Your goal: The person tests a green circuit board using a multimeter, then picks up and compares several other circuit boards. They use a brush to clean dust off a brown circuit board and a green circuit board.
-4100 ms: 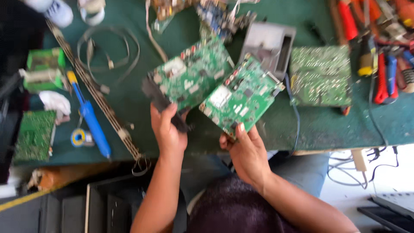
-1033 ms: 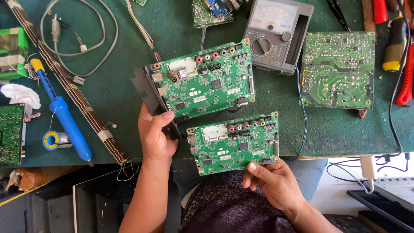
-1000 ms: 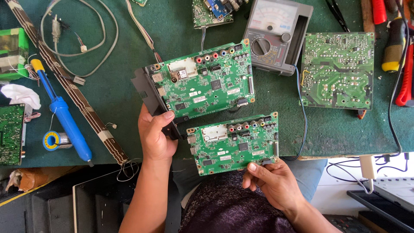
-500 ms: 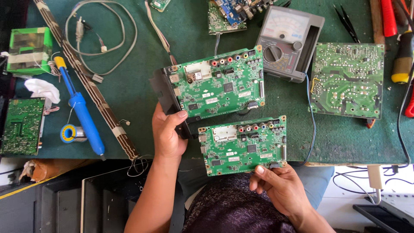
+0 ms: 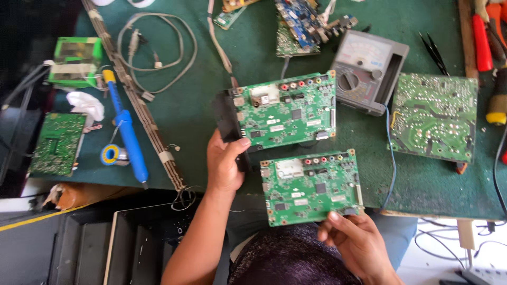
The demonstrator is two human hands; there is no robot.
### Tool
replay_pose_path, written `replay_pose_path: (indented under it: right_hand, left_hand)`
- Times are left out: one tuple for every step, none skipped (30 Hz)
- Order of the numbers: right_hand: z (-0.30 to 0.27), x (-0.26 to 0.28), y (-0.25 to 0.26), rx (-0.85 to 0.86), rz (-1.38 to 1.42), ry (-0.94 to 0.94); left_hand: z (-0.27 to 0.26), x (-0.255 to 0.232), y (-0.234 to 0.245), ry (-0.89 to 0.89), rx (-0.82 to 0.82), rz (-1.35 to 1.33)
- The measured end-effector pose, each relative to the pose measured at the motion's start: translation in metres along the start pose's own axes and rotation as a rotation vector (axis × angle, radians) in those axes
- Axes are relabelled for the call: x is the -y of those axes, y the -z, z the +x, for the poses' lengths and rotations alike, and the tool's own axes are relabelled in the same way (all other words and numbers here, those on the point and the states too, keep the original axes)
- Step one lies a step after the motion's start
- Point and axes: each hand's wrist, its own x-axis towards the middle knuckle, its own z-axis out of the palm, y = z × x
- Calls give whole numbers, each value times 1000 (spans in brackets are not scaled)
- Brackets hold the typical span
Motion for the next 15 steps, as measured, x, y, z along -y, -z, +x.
replay_pose_path:
  right_hand:
    - [0, -3, 5, 13, -4, 3]
    - [1, -7, 11, -6, 0, 24]
    - [0, -11, 17, -30, 4, 42]
    - [0, -11, 19, -20, -1, 43]
    - [-2, -12, 21, -35, 16, 73]
    - [-3, -12, 24, -49, 32, 104]
    - [-3, -12, 25, -47, 29, 104]
    - [-3, -12, 26, -51, 56, 155]
    - [-3, -13, 27, -58, 85, 207]
    - [-5, -10, 25, -59, 84, 208]
    - [-6, -7, 24, -13, 76, 232]
    - [-7, -4, 22, 33, 67, 257]
    - [-8, 2, 18, 34, 67, 258]
    - [-9, 8, 15, -70, -50, 204]
    - [-10, 14, 11, -170, -168, 145]
  left_hand:
    - [1, 1, 2, -13, -5, -1]
    - [2, 3, 4, 10, 11, -6]
    - [2, 6, 6, 38, 26, -12]
    - [4, 9, 10, 29, 21, -13]
    - [6, 12, 13, 37, 31, 23]
    - [8, 17, 17, 44, 41, 60]
    - [8, 15, 17, 42, 40, 58]
    - [8, 14, 16, 51, 54, 38]
    - [8, 14, 16, 62, 70, 19]
    - [8, 13, 16, 62, 70, 17]
    - [9, 12, 15, 67, 50, 73]
    - [9, 11, 15, 72, 30, 128]
    - [9, 5, 11, 70, 30, 127]
    - [9, 0, 8, 118, 30, 148]
    - [8, -6, 6, 163, 27, 169]
